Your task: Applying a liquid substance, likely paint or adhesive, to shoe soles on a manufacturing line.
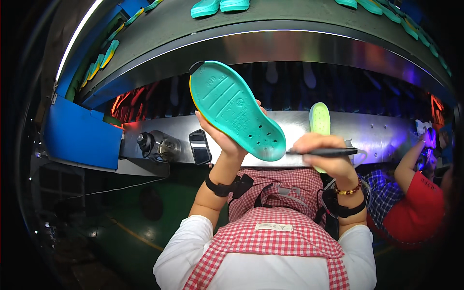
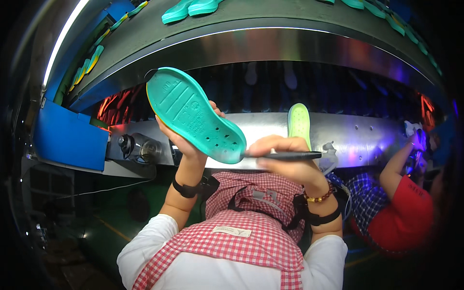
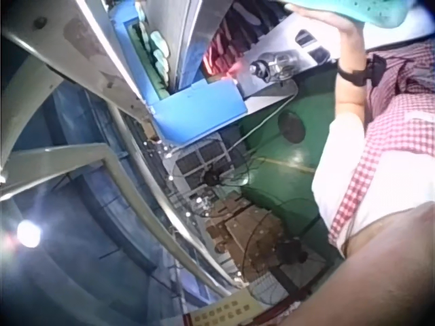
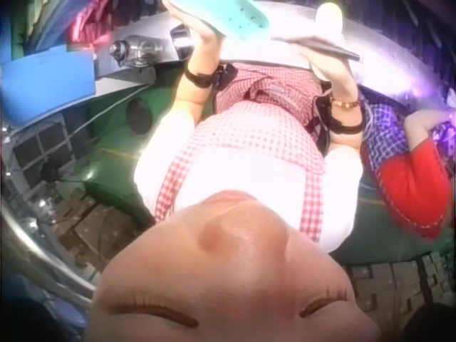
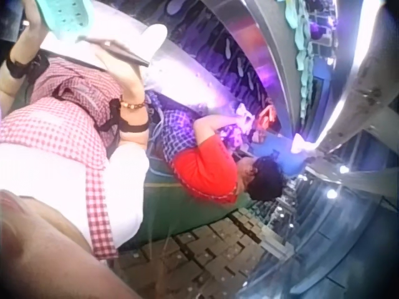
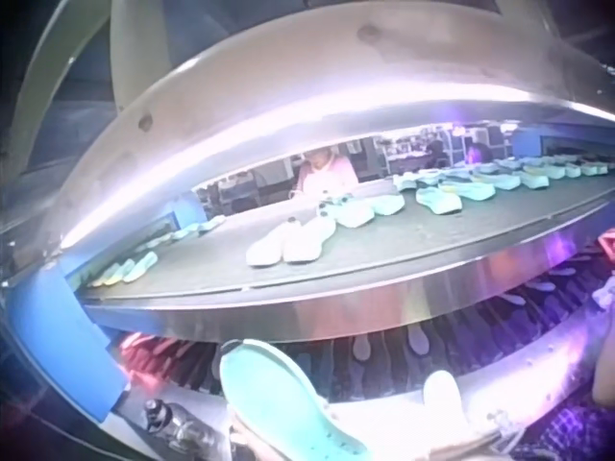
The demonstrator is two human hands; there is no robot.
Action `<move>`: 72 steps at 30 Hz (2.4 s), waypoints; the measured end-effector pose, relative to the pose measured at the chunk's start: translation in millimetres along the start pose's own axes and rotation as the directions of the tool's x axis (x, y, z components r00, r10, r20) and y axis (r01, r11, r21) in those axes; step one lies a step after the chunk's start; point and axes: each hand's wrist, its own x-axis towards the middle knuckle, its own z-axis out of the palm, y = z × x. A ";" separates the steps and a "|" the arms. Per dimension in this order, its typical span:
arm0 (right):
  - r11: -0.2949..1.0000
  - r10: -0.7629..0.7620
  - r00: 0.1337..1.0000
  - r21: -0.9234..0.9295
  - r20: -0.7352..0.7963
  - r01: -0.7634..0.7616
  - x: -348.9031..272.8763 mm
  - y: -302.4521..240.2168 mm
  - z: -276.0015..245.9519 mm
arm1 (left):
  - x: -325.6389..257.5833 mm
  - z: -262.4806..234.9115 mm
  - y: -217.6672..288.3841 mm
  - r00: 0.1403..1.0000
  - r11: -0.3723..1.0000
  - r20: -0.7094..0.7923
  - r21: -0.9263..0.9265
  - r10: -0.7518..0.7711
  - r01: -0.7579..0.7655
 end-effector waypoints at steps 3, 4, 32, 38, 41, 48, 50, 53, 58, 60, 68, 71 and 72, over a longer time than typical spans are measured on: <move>0.981 0.016 1.000 -0.195 0.011 -0.014 1.6 5.6 6.6 | 0.9 5.3 -0.7 0.992 0.997 -0.114 0.060 0.056 -0.050; 0.982 -0.064 0.987 -0.168 0.147 0.089 4.7 2.0 6.7 | 5.0 4.8 2.1 0.993 0.997 -0.104 0.059 0.063 -0.057; 0.874 -0.022 0.926 -0.442 0.378 0.201 10.5 -31.3 -1.6 | -9.7 -1.6 19.4 0.597 0.573 0.100 0.442 -0.796 0.691; 0.873 0.040 0.940 -0.469 0.339 0.132 0.7 -44.4 -8.1 | -18.2 2.6 35.8 0.557 0.497 -0.033 0.409 -0.830 0.765; 0.884 -0.047 0.955 -0.433 0.291 0.175 -7.9 -29.5 -10.9 | -16.2 -8.9 41.9 0.582 0.540 0.029 0.413 -0.813 0.734; 0.902 -0.050 0.998 -0.427 0.042 0.063 -20.5 -20.9 -13.6 | -19.7 -14.8 59.1 0.657 0.647 0.156 0.439 -0.738 0.623; 0.856 -0.116 0.975 -0.479 0.189 0.195 -25.5 -23.5 -1.9 | -20.8 -14.4 61.1 0.738 0.709 0.277 0.602 -0.616 0.366; 0.887 -0.090 0.969 -0.424 0.231 0.183 -36.6 -46.2 9.5 | -16.2 1.4 61.7 0.707 0.709 -0.127 0.036 -0.696 0.704; 0.888 -0.123 0.992 -0.445 0.006 0.113 -22.1 -27.8 14.7 | -23.5 -23.8 -11.9 0.810 0.741 0.269 -0.328 -0.521 0.586; 0.947 0.015 0.994 -0.319 -0.112 -0.051 -18.2 3.1 9.3 | -35.1 -27.7 -27.3 0.800 0.728 0.208 -0.333 -0.563 0.599; 0.638 -0.185 0.968 -0.729 0.168 0.248 -11.6 7.2 39.2 | -31.6 -53.7 -48.9 0.884 0.851 -0.033 -0.289 -0.467 0.438; 0.747 -0.072 0.946 -0.611 0.317 0.262 -24.2 -9.4 31.2 | -35.6 -55.7 -40.9 0.893 0.849 0.030 -0.300 -0.448 0.436; 0.812 -0.057 0.963 -0.548 0.264 0.199 -22.3 -13.4 26.5 | -36.8 -49.9 -39.8 0.901 0.848 0.052 -0.317 -0.431 0.424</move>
